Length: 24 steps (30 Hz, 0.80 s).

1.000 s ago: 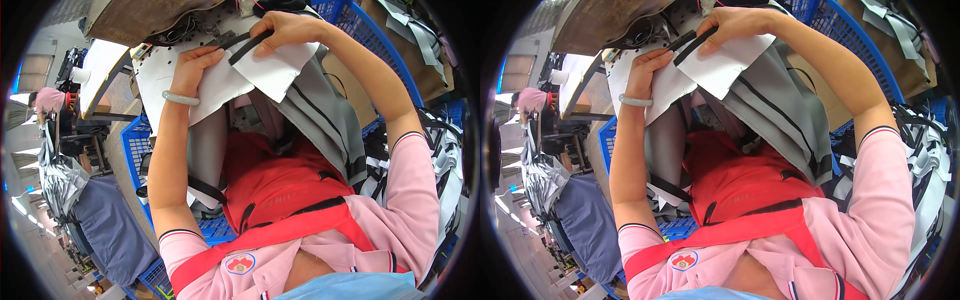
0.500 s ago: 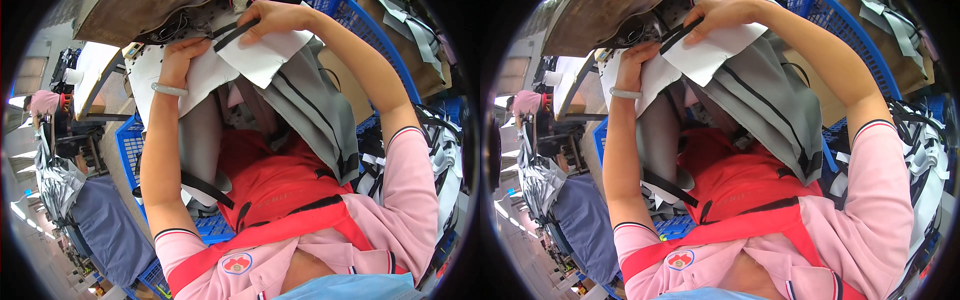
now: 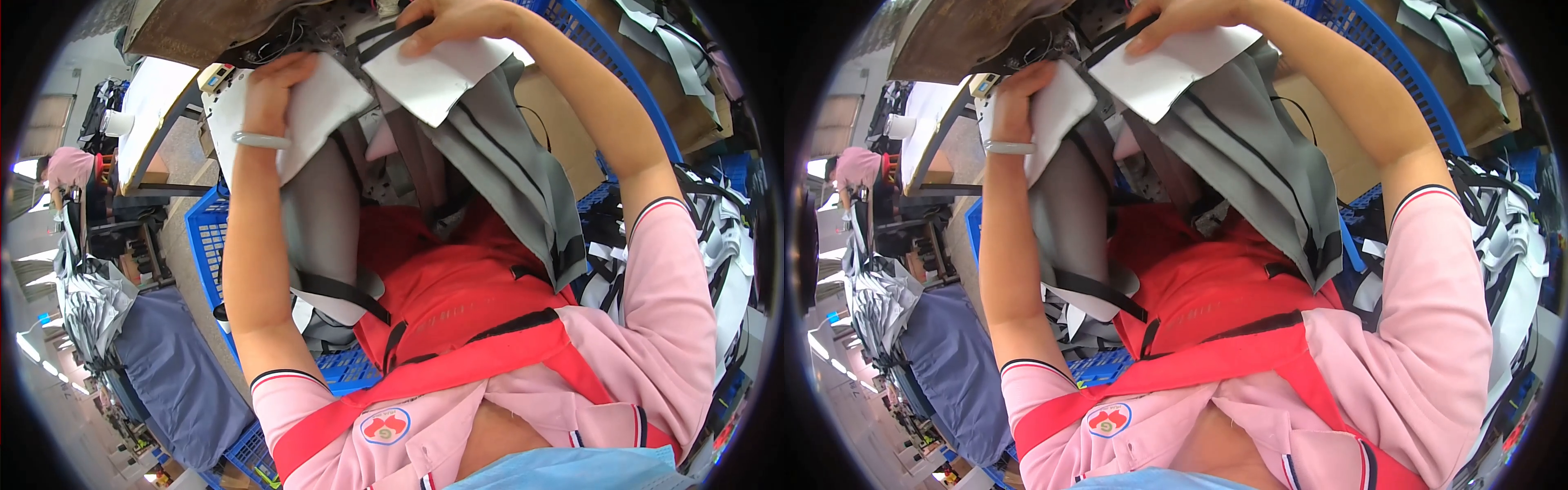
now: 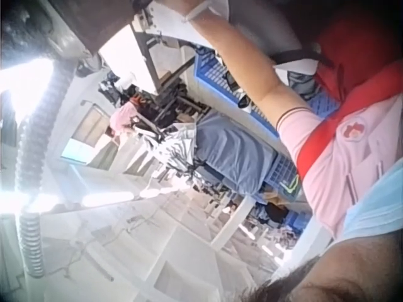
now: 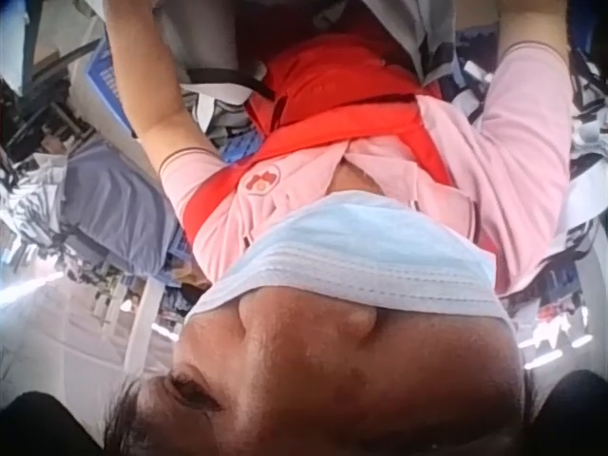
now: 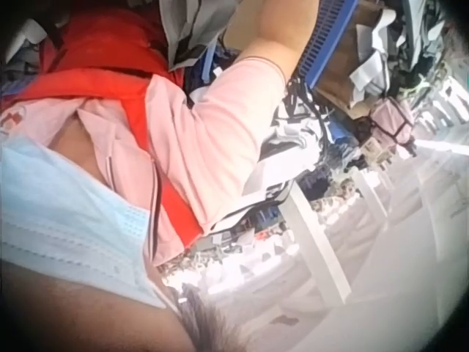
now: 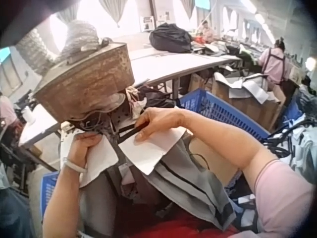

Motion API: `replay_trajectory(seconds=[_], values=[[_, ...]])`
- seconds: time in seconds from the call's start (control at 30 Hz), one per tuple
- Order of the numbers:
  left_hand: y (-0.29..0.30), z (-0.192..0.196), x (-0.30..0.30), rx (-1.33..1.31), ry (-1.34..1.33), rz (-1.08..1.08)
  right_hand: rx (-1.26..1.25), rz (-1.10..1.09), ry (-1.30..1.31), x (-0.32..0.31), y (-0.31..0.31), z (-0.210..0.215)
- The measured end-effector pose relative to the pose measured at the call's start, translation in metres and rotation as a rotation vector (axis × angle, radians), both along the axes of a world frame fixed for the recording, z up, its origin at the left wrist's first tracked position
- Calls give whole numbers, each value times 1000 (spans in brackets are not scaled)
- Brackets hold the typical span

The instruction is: Sewing fabric pieces and straps together to assemble bags using an industrial sewing machine.

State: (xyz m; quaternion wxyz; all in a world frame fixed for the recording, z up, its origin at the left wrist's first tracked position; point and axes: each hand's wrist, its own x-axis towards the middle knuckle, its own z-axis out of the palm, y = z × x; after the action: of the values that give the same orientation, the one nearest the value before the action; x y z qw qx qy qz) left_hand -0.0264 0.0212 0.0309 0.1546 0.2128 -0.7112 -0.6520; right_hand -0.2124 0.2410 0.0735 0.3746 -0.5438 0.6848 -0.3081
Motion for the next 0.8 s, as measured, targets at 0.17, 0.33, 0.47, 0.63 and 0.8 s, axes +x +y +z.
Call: replay_trajectory(seconds=[0.17, 0.33, 0.47, 0.63, 0.8], values=[[9, 1, 42, -243, -152, -59, -96, 80, 220, -4, 80, -11], [82, -47, 123, -248, -304, -415, 230, 365, 277, 49, 160, 9], [151, -61, 140, -85, -340, -614, 124, 45, 281, 30, 217, 55], [173, -78, 108, -81, -368, -742, -168, -431, 472, -59, 273, 75], [186, -88, 94, -104, -432, -694, -394, -1062, 670, -211, 336, 83]])
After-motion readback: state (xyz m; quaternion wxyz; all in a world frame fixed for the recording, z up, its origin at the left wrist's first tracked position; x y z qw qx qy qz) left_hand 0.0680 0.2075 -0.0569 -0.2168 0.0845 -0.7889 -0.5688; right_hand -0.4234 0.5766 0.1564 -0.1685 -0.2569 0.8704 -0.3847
